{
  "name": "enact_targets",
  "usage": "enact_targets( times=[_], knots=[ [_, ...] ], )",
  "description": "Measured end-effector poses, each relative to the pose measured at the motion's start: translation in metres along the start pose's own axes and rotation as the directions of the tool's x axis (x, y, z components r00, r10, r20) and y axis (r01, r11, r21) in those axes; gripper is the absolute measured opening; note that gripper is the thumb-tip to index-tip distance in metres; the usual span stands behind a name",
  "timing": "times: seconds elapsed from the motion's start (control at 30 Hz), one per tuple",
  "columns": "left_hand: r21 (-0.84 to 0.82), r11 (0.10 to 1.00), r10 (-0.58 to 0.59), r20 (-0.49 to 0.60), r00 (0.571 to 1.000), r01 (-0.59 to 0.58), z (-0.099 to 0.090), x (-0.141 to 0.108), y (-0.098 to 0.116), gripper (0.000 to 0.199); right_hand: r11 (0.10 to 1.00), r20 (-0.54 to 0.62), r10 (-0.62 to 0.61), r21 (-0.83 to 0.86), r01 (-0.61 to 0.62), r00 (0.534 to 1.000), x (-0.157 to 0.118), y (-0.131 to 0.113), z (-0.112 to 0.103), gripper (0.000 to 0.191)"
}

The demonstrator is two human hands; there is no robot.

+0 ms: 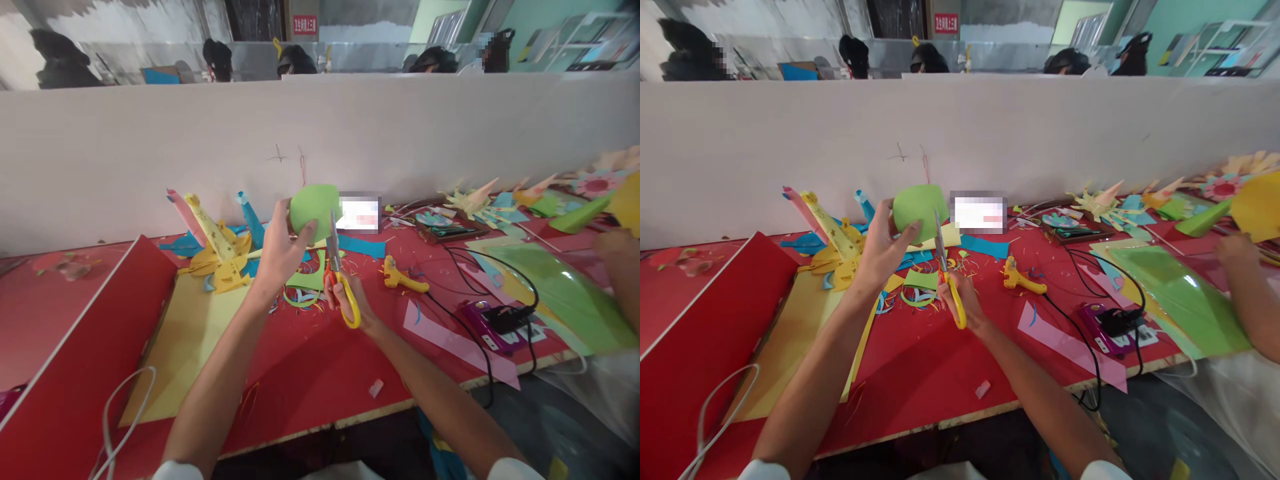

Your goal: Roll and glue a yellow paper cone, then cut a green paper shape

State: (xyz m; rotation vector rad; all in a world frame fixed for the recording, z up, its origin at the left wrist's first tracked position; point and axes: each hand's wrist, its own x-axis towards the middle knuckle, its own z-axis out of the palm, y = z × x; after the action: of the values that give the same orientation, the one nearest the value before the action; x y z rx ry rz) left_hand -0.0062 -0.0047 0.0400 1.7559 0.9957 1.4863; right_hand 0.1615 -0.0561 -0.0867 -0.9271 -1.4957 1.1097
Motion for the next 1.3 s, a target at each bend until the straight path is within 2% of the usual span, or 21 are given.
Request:
enact_targets(
  times=[0.17, 0.57, 0.9, 1.3],
  knots=[
    [-0.035, 0.999, -0.01, 0.009, 1.0, 0.01, -0.003, 0.002, 0.003, 0.035, 0.998, -0.011, -0.044, 0.048, 0.044, 0.999, 0.0, -0.007, 0.003, 0.071],
    [-0.108, 0.991, -0.074, 0.015, 0.997, 0.075, 0.0, 0.002, -0.003, 0.037, 0.977, 0.035, 0.012, 0.214, -0.019, 0.999, 0.002, -0.019, 0.007, 0.078],
    [-0.064, 0.994, -0.083, 0.006, 0.997, 0.083, -0.001, 0.002, -0.005, 0.046, 0.968, 0.048, 0.0, 0.249, -0.012, 0.999, 0.003, -0.012, 0.006, 0.077],
    [0.005, 0.998, -0.067, -0.002, 0.998, 0.067, -0.001, 0.002, -0.011, 0.061, 0.956, 0.044, 0.045, 0.288, -0.056, 0.998, 0.005, -0.012, 0.007, 0.079]
  ],
)
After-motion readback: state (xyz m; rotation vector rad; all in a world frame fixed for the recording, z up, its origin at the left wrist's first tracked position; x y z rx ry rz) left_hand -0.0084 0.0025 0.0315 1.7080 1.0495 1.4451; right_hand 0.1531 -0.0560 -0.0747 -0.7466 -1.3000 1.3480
